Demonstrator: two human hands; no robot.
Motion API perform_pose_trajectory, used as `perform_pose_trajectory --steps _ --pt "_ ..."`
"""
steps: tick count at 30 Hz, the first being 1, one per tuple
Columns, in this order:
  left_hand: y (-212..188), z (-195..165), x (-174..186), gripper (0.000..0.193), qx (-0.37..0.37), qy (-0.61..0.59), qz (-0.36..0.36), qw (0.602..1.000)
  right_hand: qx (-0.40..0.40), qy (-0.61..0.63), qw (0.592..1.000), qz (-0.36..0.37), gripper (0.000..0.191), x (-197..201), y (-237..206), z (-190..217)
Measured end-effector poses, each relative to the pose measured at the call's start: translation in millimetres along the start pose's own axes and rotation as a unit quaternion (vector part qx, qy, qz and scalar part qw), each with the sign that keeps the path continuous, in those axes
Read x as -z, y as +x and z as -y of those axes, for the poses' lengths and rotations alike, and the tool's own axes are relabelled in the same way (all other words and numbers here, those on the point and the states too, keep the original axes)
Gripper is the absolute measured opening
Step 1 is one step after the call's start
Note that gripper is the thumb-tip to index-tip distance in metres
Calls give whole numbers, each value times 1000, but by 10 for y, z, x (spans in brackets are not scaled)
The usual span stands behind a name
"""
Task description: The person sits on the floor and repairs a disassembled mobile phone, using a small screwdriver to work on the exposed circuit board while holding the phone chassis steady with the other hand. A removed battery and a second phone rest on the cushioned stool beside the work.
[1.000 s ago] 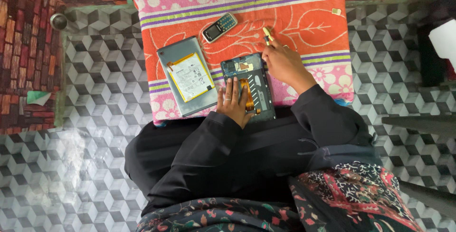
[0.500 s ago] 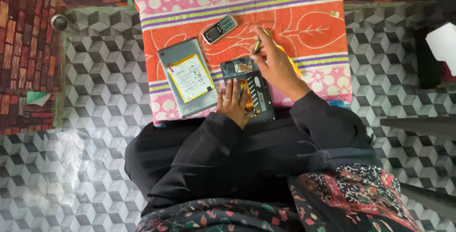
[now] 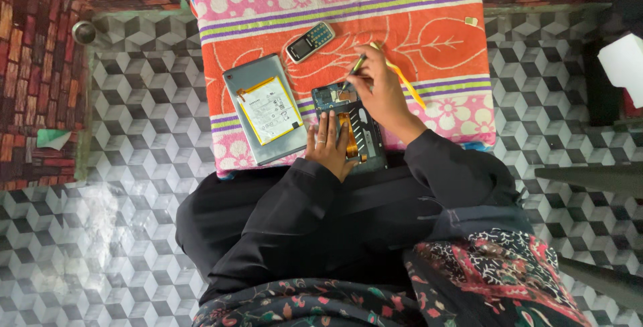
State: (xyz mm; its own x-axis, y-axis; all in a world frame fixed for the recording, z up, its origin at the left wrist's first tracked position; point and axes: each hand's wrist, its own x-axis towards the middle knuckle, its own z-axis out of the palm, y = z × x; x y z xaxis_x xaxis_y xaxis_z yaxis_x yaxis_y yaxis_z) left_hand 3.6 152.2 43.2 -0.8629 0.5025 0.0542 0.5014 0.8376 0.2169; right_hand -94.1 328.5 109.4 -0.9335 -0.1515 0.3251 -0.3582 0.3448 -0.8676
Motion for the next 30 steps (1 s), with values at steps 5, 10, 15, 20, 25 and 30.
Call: perform_pose_trajectory --steps 5,10,15,20,25,30 --pt "-3 8 -37 103 -2 -10 -13 1000 -5 -43 999 3 53 11 16 48" --pt "-10 0 -42 105 6 -7 1 1000 -7 11 999 30 51 -34 -14 118" --pt "-23 10 -52 105 -6 3 -19 1000 33 -108 993 19 39 4 8 167" --pt "-16 9 -71 105 1 0 -9 1000 -7 -80 995 51 40 3 -2 252" --pt "-39 17 -75 104 -3 1 -19 1000 43 -211 976 29 42 95 54 267" --pt "-28 19 -63 104 -1 -7 -23 1000 -69 -20 996 58 52 147 37 255"
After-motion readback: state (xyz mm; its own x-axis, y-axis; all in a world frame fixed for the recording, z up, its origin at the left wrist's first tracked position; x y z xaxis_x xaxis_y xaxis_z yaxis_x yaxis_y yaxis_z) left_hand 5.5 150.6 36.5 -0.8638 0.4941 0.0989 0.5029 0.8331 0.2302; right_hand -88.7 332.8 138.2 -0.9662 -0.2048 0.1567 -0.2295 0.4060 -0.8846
